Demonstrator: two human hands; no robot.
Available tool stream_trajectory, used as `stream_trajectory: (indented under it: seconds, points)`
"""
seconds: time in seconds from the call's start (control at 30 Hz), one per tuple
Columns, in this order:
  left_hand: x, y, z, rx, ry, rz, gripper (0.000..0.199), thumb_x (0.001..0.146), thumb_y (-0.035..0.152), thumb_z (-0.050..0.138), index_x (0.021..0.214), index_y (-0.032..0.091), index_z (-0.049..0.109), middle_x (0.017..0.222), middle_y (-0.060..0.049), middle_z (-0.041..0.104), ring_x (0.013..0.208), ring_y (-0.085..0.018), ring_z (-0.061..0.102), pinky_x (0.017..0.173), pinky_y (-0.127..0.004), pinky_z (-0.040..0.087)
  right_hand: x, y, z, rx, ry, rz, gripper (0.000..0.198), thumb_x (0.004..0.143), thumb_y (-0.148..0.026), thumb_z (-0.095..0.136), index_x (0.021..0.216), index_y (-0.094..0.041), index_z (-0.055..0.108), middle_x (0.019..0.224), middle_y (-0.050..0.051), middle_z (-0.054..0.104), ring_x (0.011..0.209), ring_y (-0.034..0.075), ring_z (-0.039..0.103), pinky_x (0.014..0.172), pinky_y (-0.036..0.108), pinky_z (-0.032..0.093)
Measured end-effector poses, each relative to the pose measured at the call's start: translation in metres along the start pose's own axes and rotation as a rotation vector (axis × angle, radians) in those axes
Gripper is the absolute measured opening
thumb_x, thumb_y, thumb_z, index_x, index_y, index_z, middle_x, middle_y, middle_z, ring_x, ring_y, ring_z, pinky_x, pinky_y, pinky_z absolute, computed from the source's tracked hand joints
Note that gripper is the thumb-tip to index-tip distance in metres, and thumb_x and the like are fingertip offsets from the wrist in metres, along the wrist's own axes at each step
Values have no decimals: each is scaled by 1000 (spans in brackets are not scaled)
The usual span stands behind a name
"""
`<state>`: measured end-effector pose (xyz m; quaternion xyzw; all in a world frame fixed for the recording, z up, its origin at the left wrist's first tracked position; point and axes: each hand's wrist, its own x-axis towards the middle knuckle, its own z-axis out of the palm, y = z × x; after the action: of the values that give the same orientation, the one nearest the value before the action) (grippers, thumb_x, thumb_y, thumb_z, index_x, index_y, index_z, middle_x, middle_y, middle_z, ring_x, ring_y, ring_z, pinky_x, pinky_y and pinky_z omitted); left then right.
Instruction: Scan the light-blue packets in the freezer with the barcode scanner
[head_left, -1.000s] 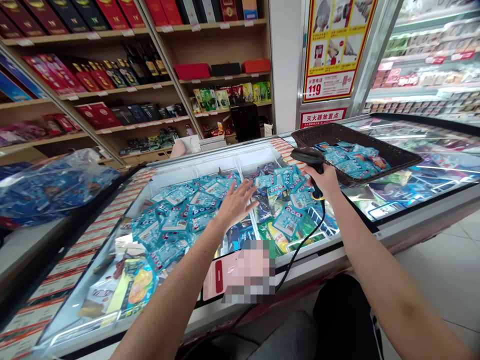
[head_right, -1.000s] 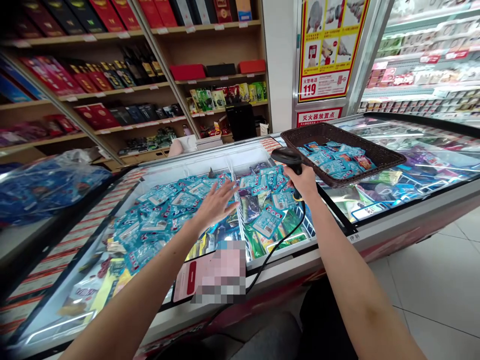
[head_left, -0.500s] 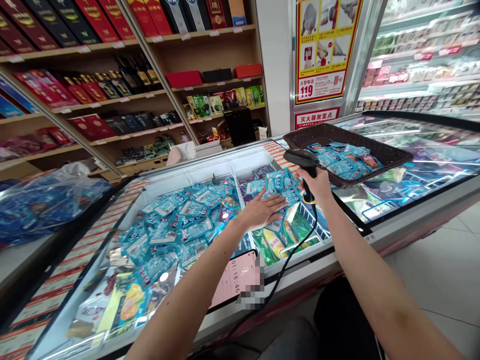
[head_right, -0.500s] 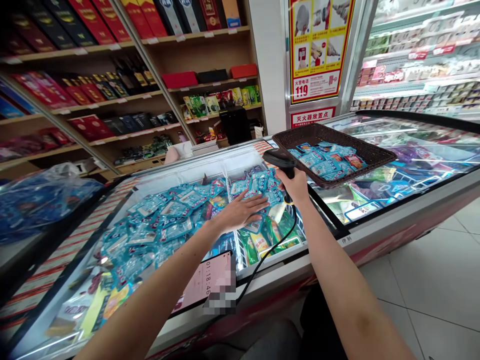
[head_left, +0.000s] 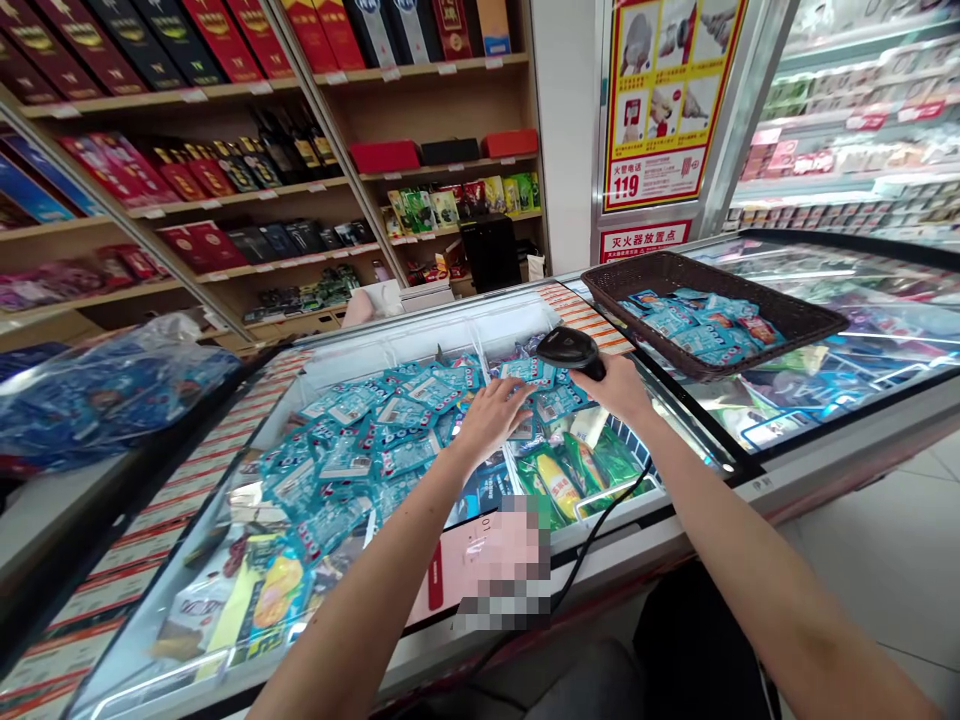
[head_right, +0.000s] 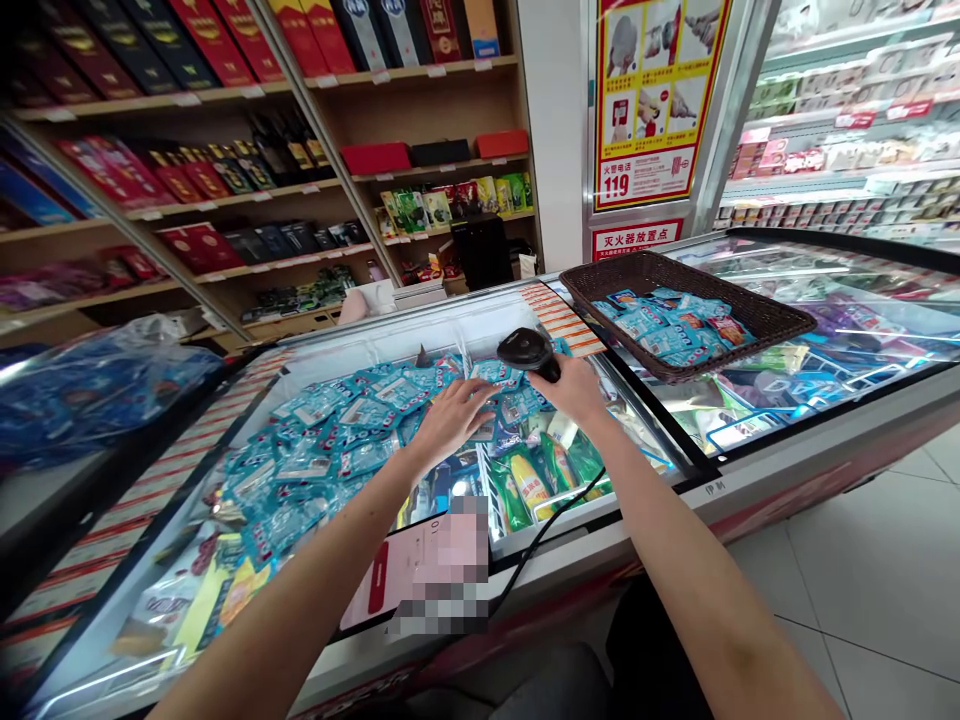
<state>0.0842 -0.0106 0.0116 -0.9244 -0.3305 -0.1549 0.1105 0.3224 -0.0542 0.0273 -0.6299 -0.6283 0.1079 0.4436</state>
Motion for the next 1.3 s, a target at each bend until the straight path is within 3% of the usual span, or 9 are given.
stream_trajectory:
  seconds: [0.17, 0.33, 0.47, 0.57, 0.73, 0.83, 0.93, 1.03, 1.3]
  points:
    - [-10, -23, 5, -87, 46, -305, 52, 90, 52, 36, 127, 17, 49, 116, -14, 57, 110, -27, 51, 93, -42, 42, 4, -25, 6, -192, -26, -52, 35, 79, -51, 53, 81, -19, 67, 74, 9, 70, 75, 25, 66, 63, 30, 46]
    - [-18, -40, 12, -217, -48, -299, 70, 77, 65, 51, 127, 16, 50, 125, -15, 54, 119, -31, 46, 103, -47, 34, 11, -40, 21, -251, -41, -101, 34, 80, -51, 52, 80, -19, 66, 74, 9, 69, 75, 25, 66, 62, 30, 44]
    - [-21, -41, 6, -304, -28, -390, 72, 69, 62, 62, 124, 16, 51, 117, -15, 54, 107, -29, 54, 91, -43, 45, 6, -36, 37, -271, -48, -98, 33, 80, -49, 53, 85, -20, 67, 77, 9, 70, 76, 26, 66, 62, 31, 45]
    - [-25, -41, -1, -434, 80, -521, 52, 74, 55, 60, 112, 19, 56, 109, -11, 57, 93, -24, 58, 82, -40, 50, 1, -31, 42, -283, -53, -136, 30, 80, -47, 54, 89, -20, 66, 80, 9, 70, 78, 26, 65, 63, 31, 45]
    - [-35, -50, 1, -881, 428, -763, 30, 75, 43, 61, 93, 21, 48, 79, 0, 52, 66, -13, 52, 61, -32, 54, -2, -29, 40, -327, -62, -171, 29, 81, -44, 53, 89, -19, 65, 81, 9, 70, 77, 26, 65, 63, 31, 44]
    - [-41, -55, 5, -1095, 514, -784, 30, 73, 38, 63, 88, 22, 41, 64, 7, 40, 57, -9, 45, 60, -32, 56, -5, -32, 42, -399, -96, -234, 27, 80, -42, 55, 91, -19, 64, 82, 8, 69, 77, 25, 65, 64, 31, 43]
    - [-44, -58, 7, -1181, 502, -775, 33, 73, 37, 63, 94, 22, 42, 68, 5, 49, 64, -11, 52, 62, -33, 57, -9, -35, 44, -472, -164, -317, 27, 77, -39, 58, 94, -19, 62, 87, 7, 69, 79, 24, 64, 65, 31, 43]
    - [-44, -59, 8, -1196, 464, -758, 33, 73, 38, 61, 98, 21, 48, 80, 1, 56, 71, -13, 56, 65, -34, 57, -12, -37, 44, -493, -227, -368, 27, 76, -38, 58, 96, -19, 61, 90, 6, 69, 80, 24, 64, 67, 31, 42]
    - [-43, -56, 8, -1161, 456, -741, 28, 75, 38, 59, 96, 20, 53, 79, 1, 53, 70, -11, 53, 65, -31, 57, -17, -39, 42, -488, -266, -411, 30, 76, -36, 60, 101, -19, 61, 96, 6, 69, 82, 23, 64, 67, 31, 43]
